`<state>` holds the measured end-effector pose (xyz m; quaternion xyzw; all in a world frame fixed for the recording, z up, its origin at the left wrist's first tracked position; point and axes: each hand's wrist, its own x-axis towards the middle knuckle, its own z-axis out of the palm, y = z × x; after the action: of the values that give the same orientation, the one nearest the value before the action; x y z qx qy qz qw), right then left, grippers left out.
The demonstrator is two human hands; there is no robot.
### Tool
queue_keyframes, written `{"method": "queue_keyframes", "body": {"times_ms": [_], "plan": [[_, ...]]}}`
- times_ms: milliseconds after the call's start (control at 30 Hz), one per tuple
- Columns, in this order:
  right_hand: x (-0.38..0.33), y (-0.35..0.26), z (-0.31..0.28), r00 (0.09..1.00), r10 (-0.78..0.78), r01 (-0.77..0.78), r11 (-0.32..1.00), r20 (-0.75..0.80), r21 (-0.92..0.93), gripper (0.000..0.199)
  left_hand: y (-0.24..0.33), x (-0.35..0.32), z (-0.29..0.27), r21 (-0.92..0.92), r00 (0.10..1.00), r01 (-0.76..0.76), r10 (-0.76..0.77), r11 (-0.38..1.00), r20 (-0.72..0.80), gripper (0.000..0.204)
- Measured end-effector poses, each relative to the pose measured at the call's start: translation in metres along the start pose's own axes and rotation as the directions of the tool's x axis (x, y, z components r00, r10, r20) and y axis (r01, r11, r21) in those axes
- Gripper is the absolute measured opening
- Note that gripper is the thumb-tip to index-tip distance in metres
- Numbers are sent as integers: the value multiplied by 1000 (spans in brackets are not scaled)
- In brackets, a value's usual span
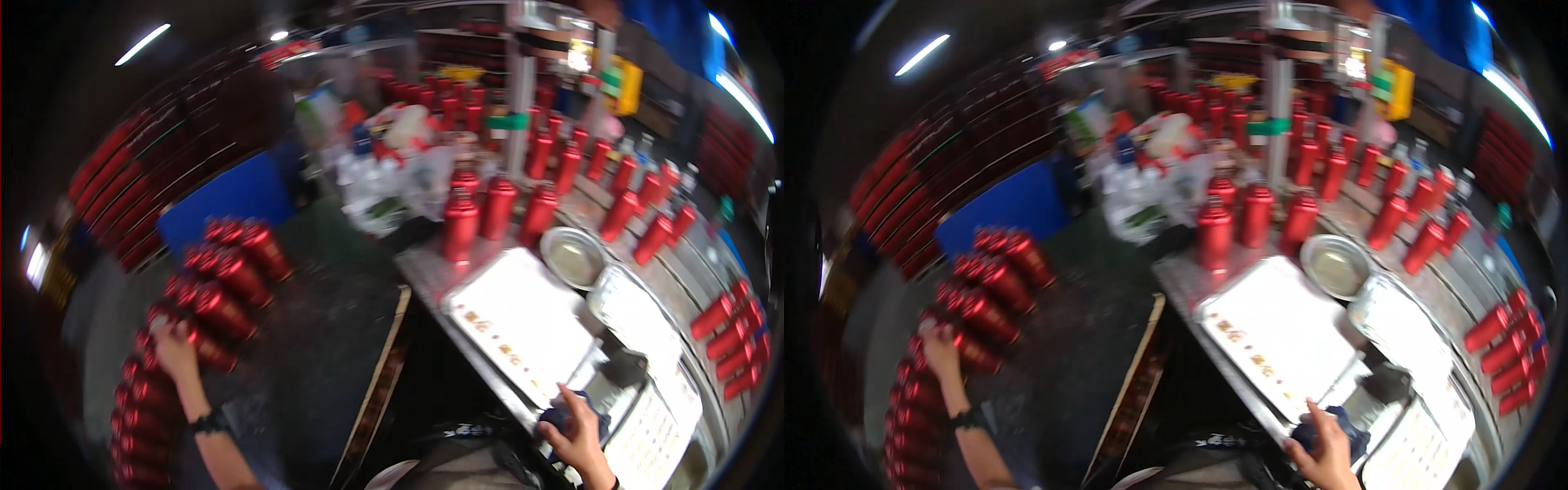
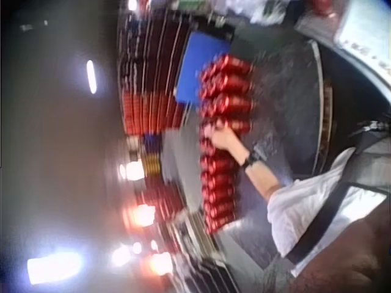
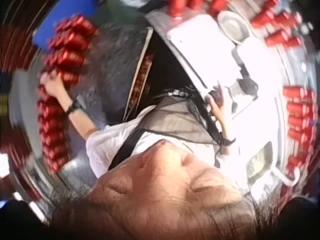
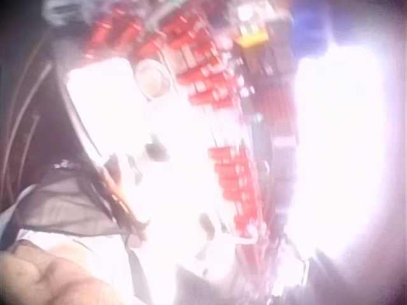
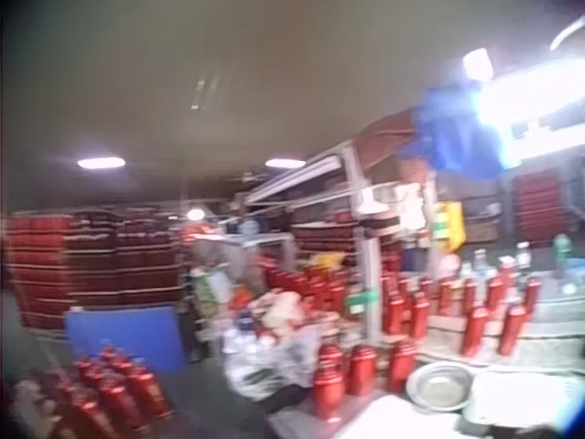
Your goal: Applying labels and wiping down red bottles on an assembly line.
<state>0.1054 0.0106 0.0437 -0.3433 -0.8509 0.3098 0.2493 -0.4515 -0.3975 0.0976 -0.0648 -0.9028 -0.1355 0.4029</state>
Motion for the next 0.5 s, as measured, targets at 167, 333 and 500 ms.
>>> {"method": "queue_keyframes", "body": {"times_ms": [167, 333, 500], "plan": [[-3, -9, -17, 992, 88, -95, 992, 86, 78, 73, 225, -20, -57, -563, 952, -307, 255, 768, -171, 33], [-15, -3, -29, 990, 144, -142, 984, -10, 103, 73, 458, -89, 27, -938, 743, -22, 634, 347, 217, 92], [-44, 12, -40, 967, 222, -216, 974, -124, 62, 72, 540, -117, 137, -899, 747, 12, 594, 438, 300, 96]]}}
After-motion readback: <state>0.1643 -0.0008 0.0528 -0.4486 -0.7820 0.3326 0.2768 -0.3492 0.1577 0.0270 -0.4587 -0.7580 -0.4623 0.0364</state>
